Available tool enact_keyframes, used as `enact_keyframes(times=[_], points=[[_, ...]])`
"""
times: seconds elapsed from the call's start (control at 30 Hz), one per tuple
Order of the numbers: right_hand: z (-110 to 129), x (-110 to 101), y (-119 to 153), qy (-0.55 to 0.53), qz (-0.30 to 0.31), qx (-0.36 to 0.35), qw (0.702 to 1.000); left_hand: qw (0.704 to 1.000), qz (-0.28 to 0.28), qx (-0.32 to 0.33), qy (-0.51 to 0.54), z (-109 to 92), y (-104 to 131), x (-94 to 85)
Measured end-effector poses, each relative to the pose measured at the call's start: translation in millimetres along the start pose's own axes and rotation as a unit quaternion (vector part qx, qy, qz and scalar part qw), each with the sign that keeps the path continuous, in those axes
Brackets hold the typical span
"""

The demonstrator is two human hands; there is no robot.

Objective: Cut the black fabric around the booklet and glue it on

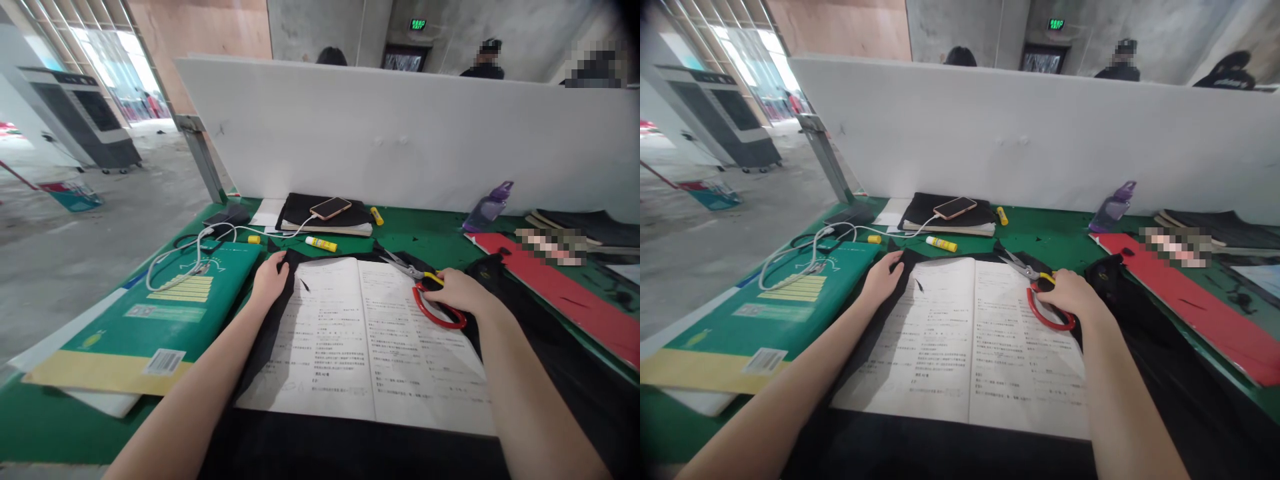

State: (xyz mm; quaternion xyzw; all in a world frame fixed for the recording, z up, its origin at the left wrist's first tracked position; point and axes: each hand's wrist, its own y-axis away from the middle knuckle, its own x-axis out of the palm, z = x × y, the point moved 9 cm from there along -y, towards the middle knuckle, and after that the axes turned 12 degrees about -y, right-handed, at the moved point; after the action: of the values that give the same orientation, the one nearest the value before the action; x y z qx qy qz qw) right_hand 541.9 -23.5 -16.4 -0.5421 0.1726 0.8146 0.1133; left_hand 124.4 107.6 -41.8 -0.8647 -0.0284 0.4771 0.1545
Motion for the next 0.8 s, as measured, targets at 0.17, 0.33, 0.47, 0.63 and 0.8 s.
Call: enact_keyframes(times=[0.17, 0.33, 0.47, 0.63, 0.8], points=[[5, -21, 8, -0.023, -0.085, -0.004, 0.996, 0.998, -0.033, -0.002, 0.061, 0, 0, -5.2], [10, -39, 14, -0.159, -0.161, -0.008, 0.974, 0.991, -0.018, -0.041, 0.130, 11, -5, -2.9], [31, -26, 13, -0.376, -0.147, -0.040, 0.914, 0.983, 0.015, -0.068, 0.172, 19, -7, 1.0], [82, 17, 18, -0.531, -0.025, -0.044, 0.846, 0.976, 0.033, -0.087, 0.199, 18, -5, -3.1], [125, 53, 33, -0.509, 0.024, -0.048, 0.859, 0.937, 0.078, -0.157, 0.303, 18, 5, 0.3]])
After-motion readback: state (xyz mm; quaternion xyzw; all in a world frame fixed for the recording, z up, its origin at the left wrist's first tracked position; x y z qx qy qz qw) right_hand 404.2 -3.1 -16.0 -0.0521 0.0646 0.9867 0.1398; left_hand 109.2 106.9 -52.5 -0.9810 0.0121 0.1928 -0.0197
